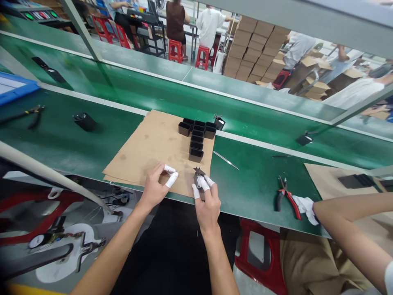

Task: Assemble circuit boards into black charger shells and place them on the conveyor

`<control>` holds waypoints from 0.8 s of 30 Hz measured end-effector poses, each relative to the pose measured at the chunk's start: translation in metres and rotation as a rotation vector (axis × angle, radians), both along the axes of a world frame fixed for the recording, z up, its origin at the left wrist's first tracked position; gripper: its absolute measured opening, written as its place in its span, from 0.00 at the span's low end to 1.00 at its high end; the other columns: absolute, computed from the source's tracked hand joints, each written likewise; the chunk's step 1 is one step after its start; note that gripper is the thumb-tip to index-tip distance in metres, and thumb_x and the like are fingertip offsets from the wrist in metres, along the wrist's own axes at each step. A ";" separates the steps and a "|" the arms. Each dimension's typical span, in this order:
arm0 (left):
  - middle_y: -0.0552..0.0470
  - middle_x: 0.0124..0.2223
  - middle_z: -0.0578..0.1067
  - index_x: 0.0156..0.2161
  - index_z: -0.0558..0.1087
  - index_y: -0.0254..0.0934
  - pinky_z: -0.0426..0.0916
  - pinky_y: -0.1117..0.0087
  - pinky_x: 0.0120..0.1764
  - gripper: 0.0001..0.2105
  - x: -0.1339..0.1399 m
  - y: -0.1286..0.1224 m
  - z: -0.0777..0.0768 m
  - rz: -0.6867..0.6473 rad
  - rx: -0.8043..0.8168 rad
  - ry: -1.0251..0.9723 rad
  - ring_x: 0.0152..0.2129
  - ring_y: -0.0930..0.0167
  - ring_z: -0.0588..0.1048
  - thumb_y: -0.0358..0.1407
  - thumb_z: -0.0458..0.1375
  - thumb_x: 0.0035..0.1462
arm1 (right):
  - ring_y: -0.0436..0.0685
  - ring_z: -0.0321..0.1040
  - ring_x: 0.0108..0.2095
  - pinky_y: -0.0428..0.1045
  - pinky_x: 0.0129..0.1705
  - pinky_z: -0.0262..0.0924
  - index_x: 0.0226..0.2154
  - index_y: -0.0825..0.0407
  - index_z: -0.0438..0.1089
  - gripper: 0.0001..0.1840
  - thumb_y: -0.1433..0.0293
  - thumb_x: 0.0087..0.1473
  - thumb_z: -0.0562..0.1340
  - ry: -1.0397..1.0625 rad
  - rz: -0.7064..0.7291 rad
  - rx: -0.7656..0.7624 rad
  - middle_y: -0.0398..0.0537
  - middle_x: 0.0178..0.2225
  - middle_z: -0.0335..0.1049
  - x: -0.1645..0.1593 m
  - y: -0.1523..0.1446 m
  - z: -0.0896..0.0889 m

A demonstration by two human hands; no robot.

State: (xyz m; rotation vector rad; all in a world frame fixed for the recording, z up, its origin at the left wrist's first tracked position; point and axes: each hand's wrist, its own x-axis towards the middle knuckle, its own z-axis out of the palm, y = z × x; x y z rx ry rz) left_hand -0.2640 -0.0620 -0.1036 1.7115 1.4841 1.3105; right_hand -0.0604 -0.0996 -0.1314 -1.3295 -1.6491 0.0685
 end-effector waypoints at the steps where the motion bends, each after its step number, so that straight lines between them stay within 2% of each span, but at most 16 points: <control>1: 0.51 0.39 0.76 0.39 0.73 0.41 0.72 0.64 0.44 0.06 0.000 0.000 0.000 -0.001 0.001 0.002 0.38 0.67 0.77 0.40 0.62 0.66 | 0.59 0.76 0.56 0.54 0.59 0.74 0.61 0.47 0.74 0.19 0.69 0.68 0.65 -0.012 -0.006 -0.003 0.55 0.57 0.74 0.000 0.000 -0.001; 4: 0.52 0.39 0.76 0.39 0.73 0.40 0.72 0.65 0.44 0.06 -0.001 -0.001 0.001 -0.010 -0.001 0.004 0.38 0.68 0.76 0.40 0.62 0.67 | 0.59 0.77 0.55 0.54 0.58 0.74 0.60 0.47 0.75 0.19 0.70 0.69 0.64 -0.050 0.010 -0.014 0.55 0.55 0.74 0.000 -0.001 0.002; 11: 0.52 0.39 0.75 0.39 0.72 0.41 0.72 0.65 0.45 0.07 -0.003 -0.002 0.011 -0.017 -0.033 -0.007 0.38 0.68 0.77 0.41 0.60 0.68 | 0.59 0.78 0.52 0.52 0.53 0.77 0.55 0.48 0.77 0.16 0.73 0.67 0.65 0.027 0.048 0.087 0.55 0.52 0.75 -0.004 -0.008 0.029; 13: 0.52 0.39 0.75 0.39 0.72 0.41 0.72 0.65 0.44 0.07 -0.002 0.001 0.012 -0.008 -0.019 0.005 0.38 0.68 0.77 0.41 0.60 0.68 | 0.57 0.79 0.48 0.50 0.50 0.77 0.52 0.49 0.78 0.12 0.73 0.68 0.64 -0.009 0.053 0.059 0.55 0.49 0.75 -0.006 -0.007 0.031; 15: 0.51 0.39 0.75 0.39 0.73 0.41 0.73 0.64 0.44 0.07 -0.004 -0.001 0.007 0.035 0.052 0.008 0.38 0.67 0.77 0.41 0.61 0.67 | 0.56 0.80 0.47 0.49 0.49 0.76 0.51 0.51 0.78 0.12 0.72 0.69 0.63 -0.027 0.068 0.028 0.54 0.46 0.75 -0.008 -0.004 0.030; 17: 0.50 0.39 0.75 0.41 0.73 0.42 0.74 0.61 0.44 0.04 -0.009 -0.014 -0.008 0.164 0.213 -0.009 0.37 0.65 0.77 0.39 0.61 0.67 | 0.56 0.79 0.47 0.49 0.50 0.76 0.52 0.51 0.77 0.12 0.72 0.69 0.63 -0.009 0.064 0.039 0.54 0.47 0.75 -0.008 -0.001 0.028; 20: 0.49 0.39 0.76 0.44 0.73 0.45 0.75 0.55 0.41 0.05 -0.026 -0.055 -0.048 0.421 0.458 -0.047 0.36 0.61 0.77 0.38 0.62 0.64 | 0.54 0.78 0.43 0.48 0.46 0.75 0.49 0.51 0.77 0.10 0.71 0.69 0.62 -0.001 0.053 0.010 0.54 0.46 0.73 -0.006 0.004 0.025; 21: 0.50 0.39 0.75 0.43 0.73 0.47 0.76 0.54 0.38 0.05 -0.033 -0.072 -0.062 0.441 0.434 -0.027 0.36 0.60 0.78 0.39 0.62 0.63 | 0.54 0.77 0.42 0.48 0.45 0.75 0.48 0.51 0.77 0.09 0.71 0.70 0.61 -0.010 0.062 -0.016 0.53 0.45 0.73 -0.005 0.006 0.024; 22: 0.50 0.38 0.75 0.43 0.74 0.49 0.77 0.52 0.36 0.04 -0.040 -0.089 -0.073 0.470 0.338 0.006 0.35 0.59 0.78 0.41 0.61 0.63 | 0.54 0.77 0.42 0.48 0.45 0.75 0.46 0.51 0.77 0.09 0.70 0.70 0.61 -0.017 0.073 -0.041 0.53 0.45 0.72 -0.004 0.007 0.022; 23: 0.50 0.38 0.75 0.43 0.75 0.51 0.77 0.50 0.35 0.04 -0.045 -0.103 -0.082 0.481 0.161 0.066 0.34 0.58 0.78 0.44 0.60 0.64 | 0.54 0.77 0.42 0.48 0.45 0.75 0.46 0.51 0.77 0.08 0.70 0.71 0.60 -0.019 0.086 -0.055 0.52 0.44 0.72 -0.004 0.009 0.020; 24: 0.52 0.39 0.75 0.45 0.75 0.54 0.77 0.52 0.33 0.06 -0.050 -0.114 -0.088 0.415 -0.012 0.128 0.36 0.57 0.79 0.47 0.60 0.65 | 0.55 0.77 0.43 0.48 0.45 0.75 0.45 0.51 0.76 0.08 0.69 0.71 0.60 -0.013 0.093 -0.058 0.53 0.44 0.72 -0.003 0.010 0.019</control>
